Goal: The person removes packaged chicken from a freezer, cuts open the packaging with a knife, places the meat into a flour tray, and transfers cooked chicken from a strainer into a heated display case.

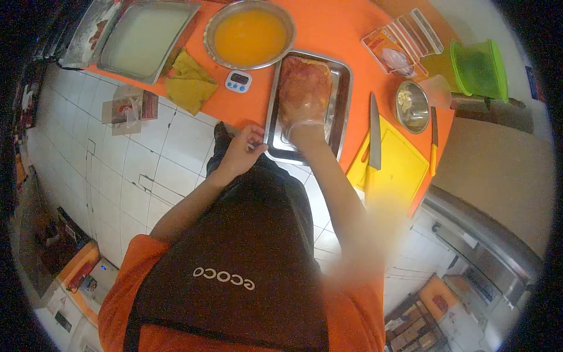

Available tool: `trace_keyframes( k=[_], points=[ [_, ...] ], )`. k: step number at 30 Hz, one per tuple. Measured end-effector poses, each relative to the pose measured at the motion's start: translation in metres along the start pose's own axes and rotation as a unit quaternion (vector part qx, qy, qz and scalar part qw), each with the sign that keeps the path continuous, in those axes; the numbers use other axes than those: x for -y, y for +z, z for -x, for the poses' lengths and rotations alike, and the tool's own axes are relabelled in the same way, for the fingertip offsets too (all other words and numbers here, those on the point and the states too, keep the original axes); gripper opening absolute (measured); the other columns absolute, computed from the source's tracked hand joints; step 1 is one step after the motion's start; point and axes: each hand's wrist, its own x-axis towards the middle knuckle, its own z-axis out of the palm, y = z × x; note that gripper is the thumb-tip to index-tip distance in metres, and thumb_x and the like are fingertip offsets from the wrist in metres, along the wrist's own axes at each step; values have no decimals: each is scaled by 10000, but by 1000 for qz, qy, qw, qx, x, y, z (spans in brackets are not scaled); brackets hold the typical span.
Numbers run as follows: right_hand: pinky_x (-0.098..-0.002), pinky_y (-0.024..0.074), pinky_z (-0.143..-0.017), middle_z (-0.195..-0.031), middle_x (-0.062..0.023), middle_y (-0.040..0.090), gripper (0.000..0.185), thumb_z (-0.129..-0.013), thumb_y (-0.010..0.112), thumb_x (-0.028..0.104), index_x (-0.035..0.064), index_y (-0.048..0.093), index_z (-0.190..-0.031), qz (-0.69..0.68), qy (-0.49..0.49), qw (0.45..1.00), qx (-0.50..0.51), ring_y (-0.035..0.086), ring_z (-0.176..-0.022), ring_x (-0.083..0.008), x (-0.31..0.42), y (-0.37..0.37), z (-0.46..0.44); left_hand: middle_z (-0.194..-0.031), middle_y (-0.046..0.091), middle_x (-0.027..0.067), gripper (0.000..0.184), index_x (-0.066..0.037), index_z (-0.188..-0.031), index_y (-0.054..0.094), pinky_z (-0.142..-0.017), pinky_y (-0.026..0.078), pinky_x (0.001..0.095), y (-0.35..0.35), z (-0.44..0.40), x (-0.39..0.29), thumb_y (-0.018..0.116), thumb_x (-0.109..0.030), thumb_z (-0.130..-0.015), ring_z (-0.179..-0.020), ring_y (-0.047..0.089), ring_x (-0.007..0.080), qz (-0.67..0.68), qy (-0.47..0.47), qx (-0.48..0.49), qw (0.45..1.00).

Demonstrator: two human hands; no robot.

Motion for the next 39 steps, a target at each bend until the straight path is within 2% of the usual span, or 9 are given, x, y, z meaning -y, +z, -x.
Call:
trace_keyframes(
  k=[6,9,13,22,28,29,30,38,39],
  points=[
    [-443,493,-738,-928,-149,641,313,-767,587,93,84,578,-1080,-11,-120,987,103,623,-802,-335,-22,-13,11,-907,627,62,334,-54,-1108,530,-736,497,310,1,-1,6,715,-90,-832,-862,618,161,6,3,-3,1000],
    [-409,507,-726,-938,-136,652,385,-766,608,77,76,552,-1147,-140,-63,943,294,634,-804,-297,-32,-38,16,-919,632,82,323,-42,-1099,531,-777,502,319,2,-2,11,714,-106,-841,-881,627,176,7,-5,0,1000],
    [-363,526,-710,-952,-119,666,487,-765,635,55,66,516,-1236,-309,110,818,473,650,-808,-245,-45,-67,7,-916,637,94,309,-33,-1091,535,-796,504,323,4,-2,17,709,-123,-853,-886,632,183,2,1,-3,1000],
    [-310,509,-673,-983,-113,656,673,-730,671,-4,34,459,-1367,-506,376,638,443,623,-789,-188,-76,-108,32,-907,648,109,291,-18,-1074,546,-775,508,323,3,-2,14,706,-131,-859,-855,642,199,28,1,7,1000],
    [-320,521,-777,-1090,-160,635,662,-742,717,18,39,464,-1353,-635,347,564,399,646,-918,-237,-101,-125,73,-892,645,105,293,-19,-1098,551,-769,510,321,-4,-5,10,693,-151,-878,-845,632,181,-6,13,20,1000],
    [-319,522,-805,-1092,-149,631,682,-719,725,50,25,456,-1345,-684,355,489,410,641,-938,-244,-109,-126,79,-888,643,104,295,-19,-1106,552,-768,509,321,-6,-5,10,689,-157,-883,-843,630,179,-7,12,25,1000],
    [-319,523,-805,-1093,-147,629,685,-720,725,54,23,452,-1347,-701,354,464,409,640,-940,-245,-111,-129,78,-895,642,104,301,-22,-1114,552,-772,510,321,-9,-5,9,687,-167,-888,-848,631,180,15,31,14,999],
    [-318,525,-812,-1102,-131,618,712,-724,726,89,12,421,-1363,-669,342,581,314,632,-957,-245,-97,-161,9,-931,653,116,306,-29,-1114,550,-729,506,316,-102,35,5,665,-222,-908,-790,634,199,21,-19,-1,1000],
    [-318,525,-813,-1103,-129,616,716,-724,726,94,11,418,-1365,-668,328,599,295,631,-959,-246,-88,-163,-10,-925,661,122,298,-41,-1122,562,-746,511,330,-113,44,24,651,-234,-914,-806,645,211,-10,12,-52,999]
  ],
)
